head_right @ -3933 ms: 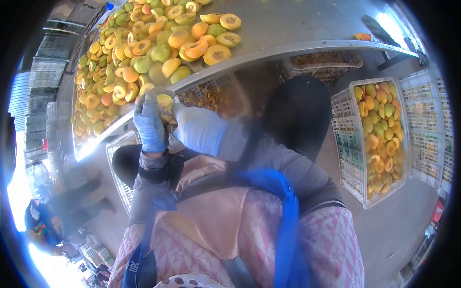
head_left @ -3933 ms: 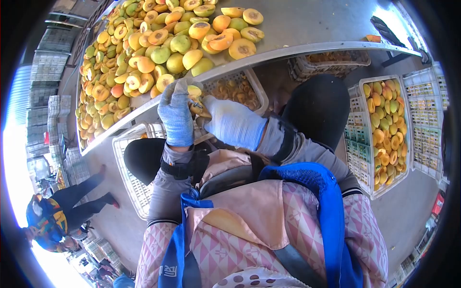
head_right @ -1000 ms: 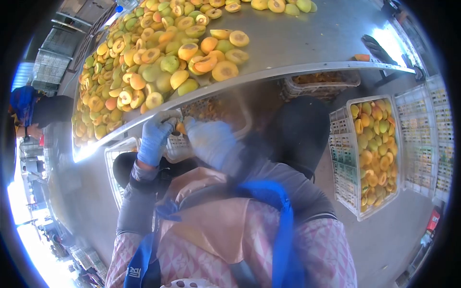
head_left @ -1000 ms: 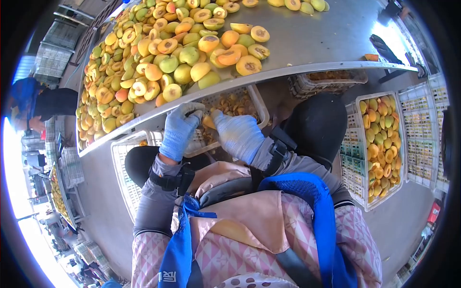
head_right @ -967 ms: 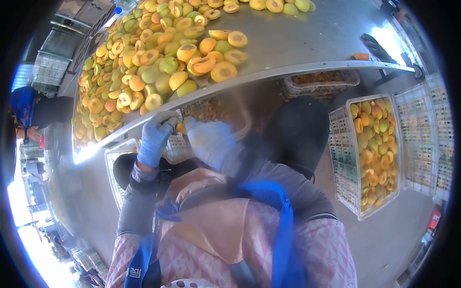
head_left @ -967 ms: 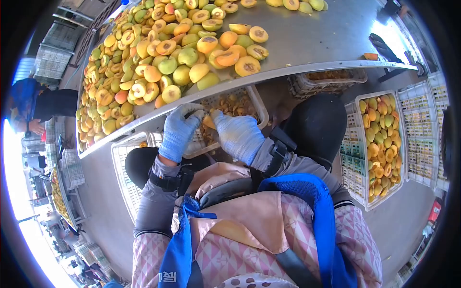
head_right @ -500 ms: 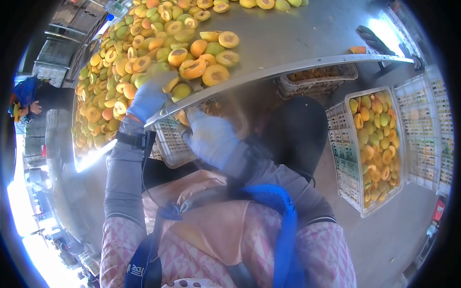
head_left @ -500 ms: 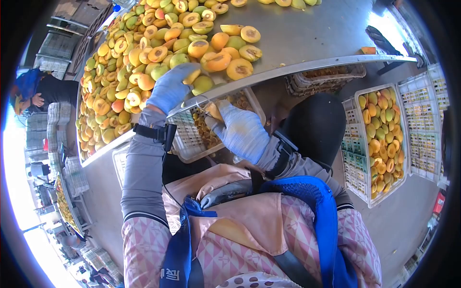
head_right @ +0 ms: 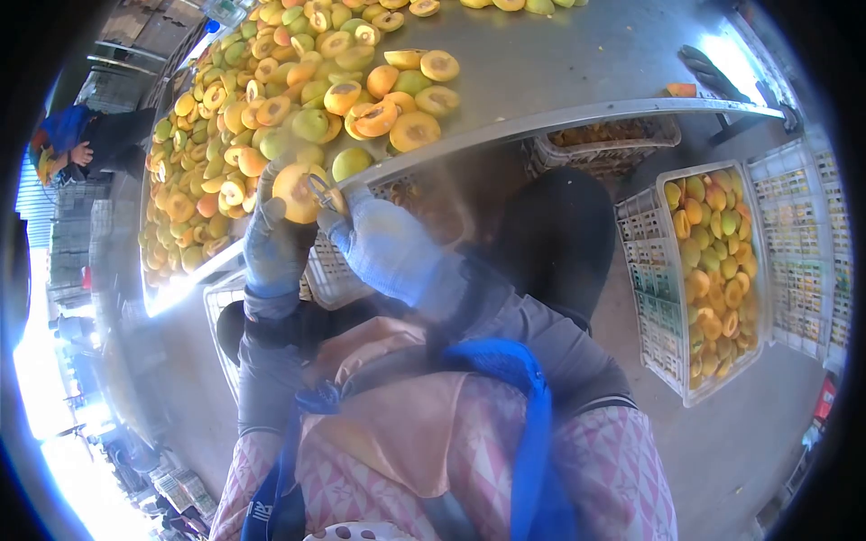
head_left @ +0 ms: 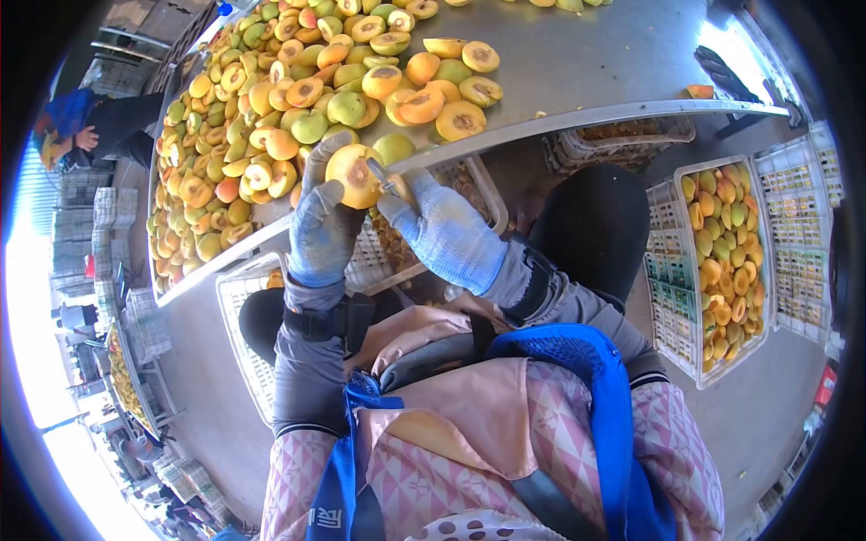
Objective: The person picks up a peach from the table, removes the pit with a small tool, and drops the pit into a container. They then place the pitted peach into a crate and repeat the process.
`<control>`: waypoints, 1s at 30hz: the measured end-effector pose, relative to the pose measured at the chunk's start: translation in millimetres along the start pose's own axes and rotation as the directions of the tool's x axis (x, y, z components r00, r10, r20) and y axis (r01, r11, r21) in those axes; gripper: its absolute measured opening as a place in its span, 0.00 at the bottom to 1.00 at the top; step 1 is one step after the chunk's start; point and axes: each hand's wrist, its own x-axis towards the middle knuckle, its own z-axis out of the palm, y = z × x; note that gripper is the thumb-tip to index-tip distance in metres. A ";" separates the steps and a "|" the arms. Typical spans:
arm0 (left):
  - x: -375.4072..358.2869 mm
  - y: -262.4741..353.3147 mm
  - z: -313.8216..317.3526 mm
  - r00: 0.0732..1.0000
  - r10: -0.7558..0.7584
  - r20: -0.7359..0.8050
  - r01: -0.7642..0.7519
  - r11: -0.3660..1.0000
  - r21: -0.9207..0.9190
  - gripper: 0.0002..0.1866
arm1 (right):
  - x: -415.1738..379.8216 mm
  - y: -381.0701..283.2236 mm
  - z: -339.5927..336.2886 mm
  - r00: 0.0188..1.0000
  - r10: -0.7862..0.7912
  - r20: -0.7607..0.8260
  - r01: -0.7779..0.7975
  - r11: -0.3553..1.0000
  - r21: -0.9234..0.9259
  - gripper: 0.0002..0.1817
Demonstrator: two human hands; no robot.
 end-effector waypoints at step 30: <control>-10.3 -20.7 17.3 0.944 0.132 -0.301 -0.034 0.950 0.311 0.14 | -15.6 -15.4 4.3 0.990 0.010 0.140 0.010 0.989 -0.147 0.21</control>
